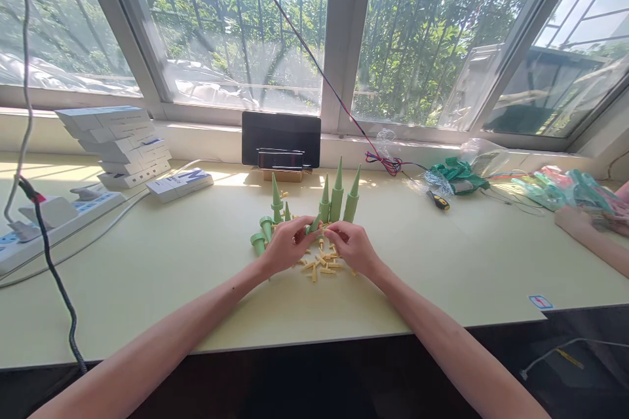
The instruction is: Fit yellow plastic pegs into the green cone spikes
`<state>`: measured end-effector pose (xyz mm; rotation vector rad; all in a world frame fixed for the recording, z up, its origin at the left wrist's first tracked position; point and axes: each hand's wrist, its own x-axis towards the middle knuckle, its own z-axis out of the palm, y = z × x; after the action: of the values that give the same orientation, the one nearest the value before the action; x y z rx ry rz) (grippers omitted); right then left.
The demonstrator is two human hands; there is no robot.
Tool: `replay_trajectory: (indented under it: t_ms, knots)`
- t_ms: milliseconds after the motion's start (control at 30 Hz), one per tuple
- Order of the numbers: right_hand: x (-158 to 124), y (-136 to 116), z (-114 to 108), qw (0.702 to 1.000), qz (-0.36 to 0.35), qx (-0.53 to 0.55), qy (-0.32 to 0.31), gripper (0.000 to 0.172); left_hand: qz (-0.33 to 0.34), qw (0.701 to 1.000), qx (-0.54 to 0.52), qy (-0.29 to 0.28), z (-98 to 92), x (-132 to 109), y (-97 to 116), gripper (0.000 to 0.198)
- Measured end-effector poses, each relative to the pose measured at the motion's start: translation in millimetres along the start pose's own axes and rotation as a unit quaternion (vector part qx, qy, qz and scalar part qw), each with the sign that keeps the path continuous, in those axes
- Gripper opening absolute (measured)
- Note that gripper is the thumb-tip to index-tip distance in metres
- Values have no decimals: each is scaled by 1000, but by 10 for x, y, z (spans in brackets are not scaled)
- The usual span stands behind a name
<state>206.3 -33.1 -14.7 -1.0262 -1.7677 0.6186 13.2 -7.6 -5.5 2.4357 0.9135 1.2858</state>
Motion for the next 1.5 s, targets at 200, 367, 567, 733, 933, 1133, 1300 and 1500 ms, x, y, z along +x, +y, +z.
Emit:
replay_trajectory:
  t_ms: [200, 367, 567, 733, 933, 1133, 1300, 1500]
  knots:
    - [-10, 3, -4, 1000, 2, -3, -16, 43, -1, 1000, -12, -5, -1, 3, 3, 14]
    - [-9, 2, -3, 1000, 7, -5, -24, 46, 0, 1000, -21, -10, -1, 5, 10, 12]
    - [-11, -21, -1, 999, 20, -14, -30, 53, -9, 1000, -23, -14, 3, -3, 11, 12]
    - [-13, -17, 9, 999, 39, -14, -34, 58, -8, 1000, -24, -13, 6, -14, 4, 13]
    - [-6, 30, 26, 999, 36, -9, -37, 58, 1, 999, -39, -15, 20, -24, -16, 11]
    - [-9, 11, 12, 999, 44, 6, -23, 47, 3, 999, -46, -10, 27, -20, -16, 12]
    - [-7, 1, 6, 998, 53, 17, -10, 41, 4, 999, -35, -8, 27, -15, 14, 12]
    - [-5, 22, 28, 999, 45, 11, -9, 47, 5, 1000, -21, -9, 34, -22, 15, 13]
